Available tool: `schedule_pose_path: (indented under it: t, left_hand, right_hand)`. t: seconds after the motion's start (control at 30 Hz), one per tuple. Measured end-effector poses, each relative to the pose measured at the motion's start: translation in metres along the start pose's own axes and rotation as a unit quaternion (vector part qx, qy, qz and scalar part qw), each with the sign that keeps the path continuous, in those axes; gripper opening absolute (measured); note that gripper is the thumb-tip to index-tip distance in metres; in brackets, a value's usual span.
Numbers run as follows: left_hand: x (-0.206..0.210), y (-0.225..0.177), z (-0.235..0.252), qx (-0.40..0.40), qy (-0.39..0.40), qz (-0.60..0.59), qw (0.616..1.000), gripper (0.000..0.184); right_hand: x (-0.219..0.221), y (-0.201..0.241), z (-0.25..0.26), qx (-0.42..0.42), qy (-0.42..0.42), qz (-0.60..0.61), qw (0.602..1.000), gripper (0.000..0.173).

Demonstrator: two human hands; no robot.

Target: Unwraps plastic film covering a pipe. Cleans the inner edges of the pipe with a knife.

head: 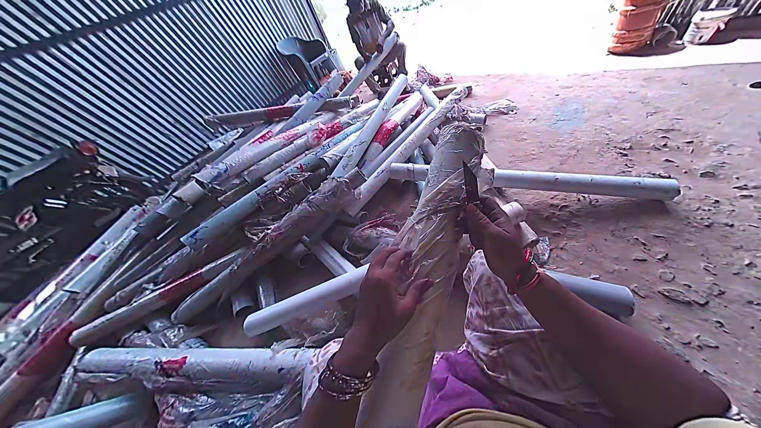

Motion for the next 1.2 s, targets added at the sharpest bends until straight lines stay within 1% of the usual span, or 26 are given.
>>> schedule_pose_path:
  t: [0.07,0.1,0.17,0.2,0.23,0.27,0.3,0.33,0.37,0.4,0.47,0.53,0.63,0.67,0.73,0.8,0.9,1.0,1.03,1.1,1.2]
  left_hand:
    - [-0.004,0.01,0.003,0.021,-0.004,0.013,1.0,0.037]
    - [-0.004,0.018,0.004,0.016,-0.018,0.008,1.0,0.031]
    - [0.0,0.034,0.001,-0.011,-0.071,0.005,0.997,0.02]
    - [0.005,0.041,0.0,-0.029,-0.096,0.015,0.995,0.017]
    - [0.009,0.048,-0.002,-0.051,-0.109,0.027,0.992,0.016]
    - [0.013,0.054,-0.002,-0.069,-0.117,0.04,0.99,0.016]
    - [0.015,0.061,-0.003,-0.088,-0.122,0.053,0.987,0.017]
    - [0.017,0.068,-0.003,-0.111,-0.122,0.063,0.984,0.018]
    - [0.018,0.074,-0.003,-0.14,-0.118,0.068,0.981,0.019]
    - [0.018,0.08,-0.003,-0.167,-0.112,0.071,0.977,0.02]
    - [0.018,0.09,-0.003,-0.208,-0.109,0.076,0.969,0.021]
    - [0.018,0.101,-0.003,-0.23,-0.108,0.086,0.963,0.021]
    - [0.02,0.114,-0.006,-0.256,-0.098,0.104,0.956,0.022]
    - [0.021,0.118,-0.007,-0.256,-0.097,0.108,0.956,0.022]
    - [0.023,0.125,-0.009,-0.253,-0.099,0.114,0.956,0.021]
    - [0.025,0.128,-0.012,-0.253,-0.106,0.115,0.955,0.021]
    - [0.026,0.122,-0.012,-0.256,-0.098,0.125,0.954,0.021]
    - [0.029,0.113,-0.012,-0.24,-0.107,0.132,0.956,0.021]
    - [0.029,0.11,-0.013,-0.224,-0.119,0.132,0.958,0.02]
    - [0.03,0.105,-0.014,-0.194,-0.141,0.131,0.962,0.018]
    - [0.028,0.101,-0.014,-0.18,-0.161,0.137,0.961,0.017]
  right_hand:
    - [0.01,-0.006,0.002,-0.011,0.037,-0.04,0.998,0.013]
    - [0.014,-0.01,0.006,-0.007,0.061,-0.06,0.996,0.014]
    - [0.022,-0.018,0.02,0.005,0.131,-0.12,0.984,0.016]
    - [0.026,-0.018,0.031,-0.012,0.174,-0.179,0.968,0.017]
    - [0.03,-0.015,0.041,-0.053,0.221,-0.267,0.937,0.019]
    - [0.038,-0.007,0.05,-0.113,0.264,-0.363,0.886,0.021]
    - [0.048,0.003,0.055,-0.179,0.298,-0.449,0.823,0.021]
    - [0.059,0.009,0.058,-0.239,0.319,-0.513,0.76,0.019]
    - [0.069,0.012,0.061,-0.277,0.328,-0.555,0.712,0.019]
    - [0.076,0.012,0.063,-0.296,0.333,-0.577,0.685,0.021]
    - [0.084,0.002,0.062,-0.287,0.347,-0.576,0.682,0.024]
    - [0.084,-0.022,0.06,-0.27,0.372,-0.569,0.682,0.028]
    - [0.075,-0.061,0.055,-0.227,0.435,-0.59,0.641,0.033]
    - [0.072,-0.067,0.055,-0.227,0.439,-0.592,0.636,0.033]
    - [0.068,-0.071,0.054,-0.249,0.43,-0.586,0.64,0.033]
    - [0.067,-0.075,0.052,-0.3,0.415,-0.563,0.649,0.036]
    - [0.069,-0.086,0.049,-0.37,0.417,-0.516,0.65,0.041]
    - [0.071,-0.098,0.05,-0.414,0.444,-0.483,0.631,0.038]
    - [0.071,-0.102,0.056,-0.415,0.45,-0.48,0.628,0.04]
    - [0.07,-0.107,0.076,-0.407,0.445,-0.481,0.637,0.044]
    - [0.063,-0.1,0.103,-0.369,0.408,-0.535,0.641,0.038]
Point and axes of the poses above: each hand's wrist, its own z-axis towards the middle knuckle, its own x-axis out of the palm, y = z × x, the point moved 4 cm from there along z, towards the middle knuckle, and after that the axes turned 11 degrees about -y, right-handed, at the moved point
